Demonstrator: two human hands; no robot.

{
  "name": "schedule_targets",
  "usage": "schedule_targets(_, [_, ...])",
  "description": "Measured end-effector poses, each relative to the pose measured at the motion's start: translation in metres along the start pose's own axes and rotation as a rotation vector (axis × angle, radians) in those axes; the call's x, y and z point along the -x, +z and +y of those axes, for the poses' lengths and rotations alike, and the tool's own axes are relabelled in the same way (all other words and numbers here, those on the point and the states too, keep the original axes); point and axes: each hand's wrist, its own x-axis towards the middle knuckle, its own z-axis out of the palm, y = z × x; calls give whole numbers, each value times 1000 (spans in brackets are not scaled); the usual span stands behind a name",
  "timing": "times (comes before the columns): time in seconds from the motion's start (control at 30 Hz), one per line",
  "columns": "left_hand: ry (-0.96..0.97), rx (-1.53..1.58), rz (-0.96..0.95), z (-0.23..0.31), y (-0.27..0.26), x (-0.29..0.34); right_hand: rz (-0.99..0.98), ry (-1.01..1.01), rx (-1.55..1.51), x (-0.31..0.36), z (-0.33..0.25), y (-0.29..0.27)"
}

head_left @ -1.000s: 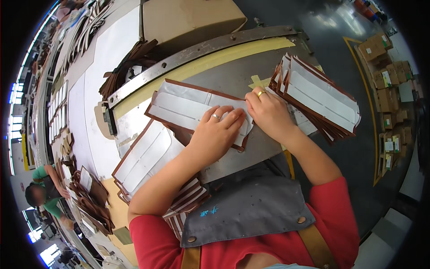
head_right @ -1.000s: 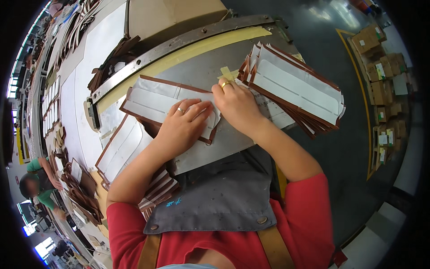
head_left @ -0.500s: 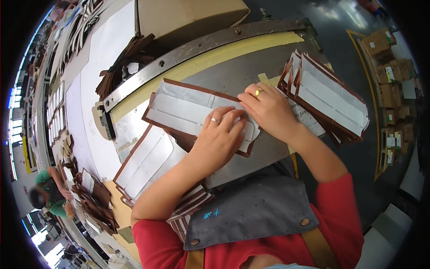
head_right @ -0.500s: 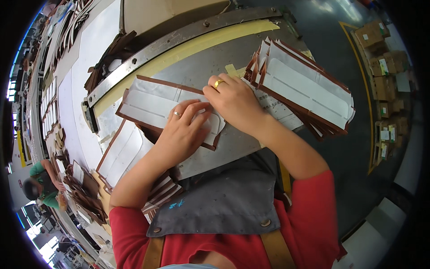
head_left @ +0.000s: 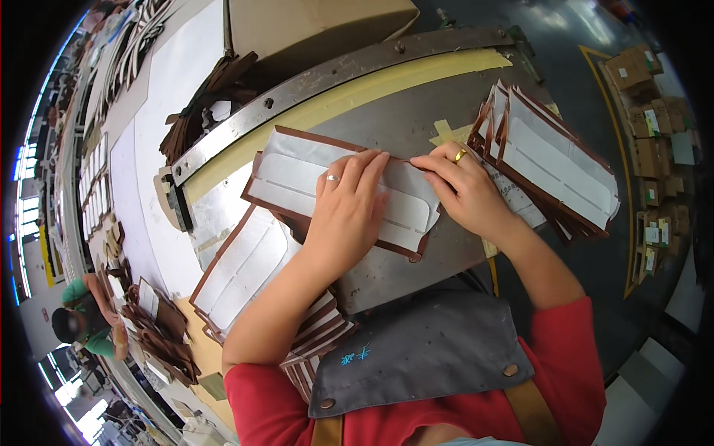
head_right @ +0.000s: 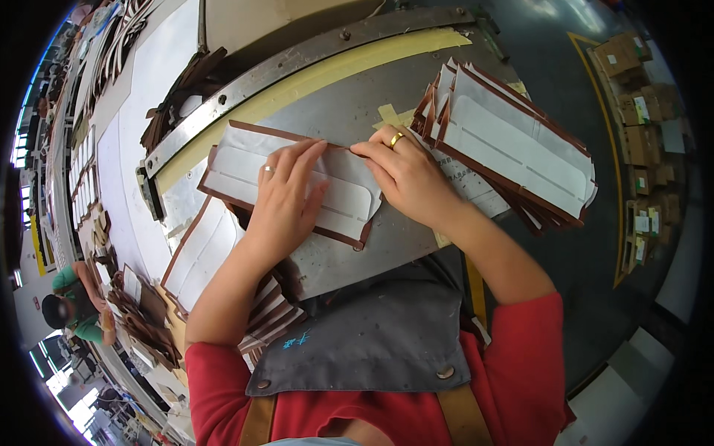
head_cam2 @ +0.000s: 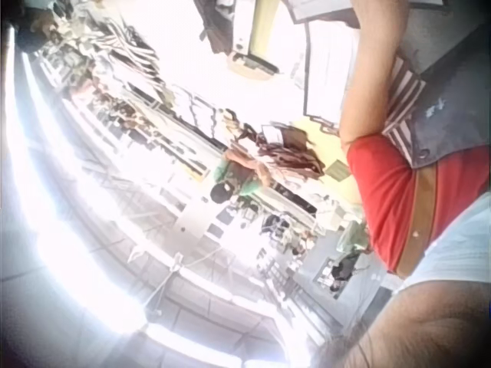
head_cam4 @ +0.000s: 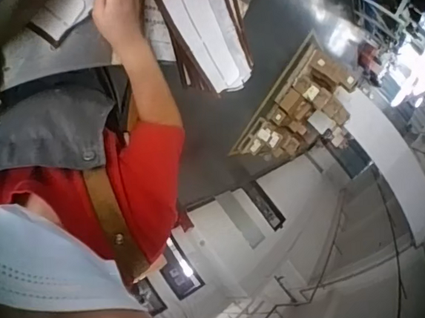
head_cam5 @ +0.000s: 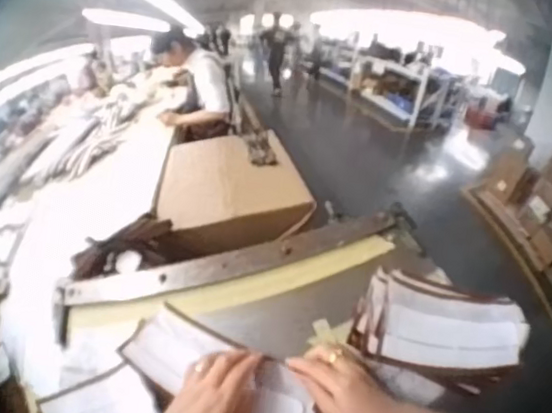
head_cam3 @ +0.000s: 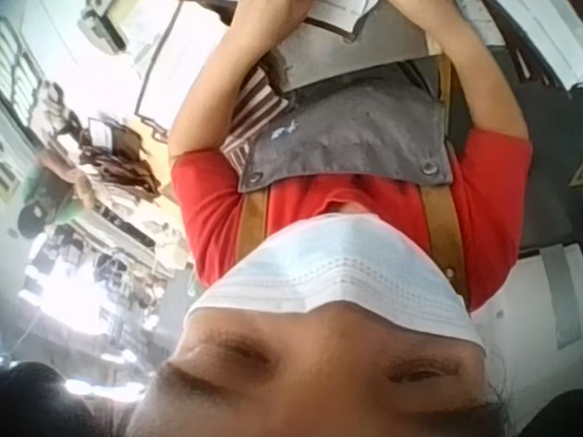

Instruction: The person assembles face masks by hand at a workstation. They pick up a white mask blank and a brown elastic band, place the band onto the mask, and fold the mask in half to secure the band. The person repeats this process continuously, stacking the finished masks into a pile on the table.

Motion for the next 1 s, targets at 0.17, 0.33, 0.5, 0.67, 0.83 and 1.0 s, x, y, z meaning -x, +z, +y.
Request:
schedule_targets(0.17, [-29,-107,-103,1,-4,-1,-17,-80,44,1,5,-2])
schedule_targets(0.33, [18,-252,-172,2,-7,-3,-84,-173,200,1,6,-6])
schedule_targets(0.5, [245,-418,-155,-3,-4,-6,-123,-200,319,6,4,-8])
schedule_targets(0.67, [233,-440,-203,2,-9,-10,8,-60,88,15,4,-11])
schedule_targets(0.83, [273,-398,-219,-3,-8,-12,-72,-131,149,16,7,-16])
schedule_targets(1.0, [283,-428,-249,1,-10,-14,-103,-190,347,21,2,-16])
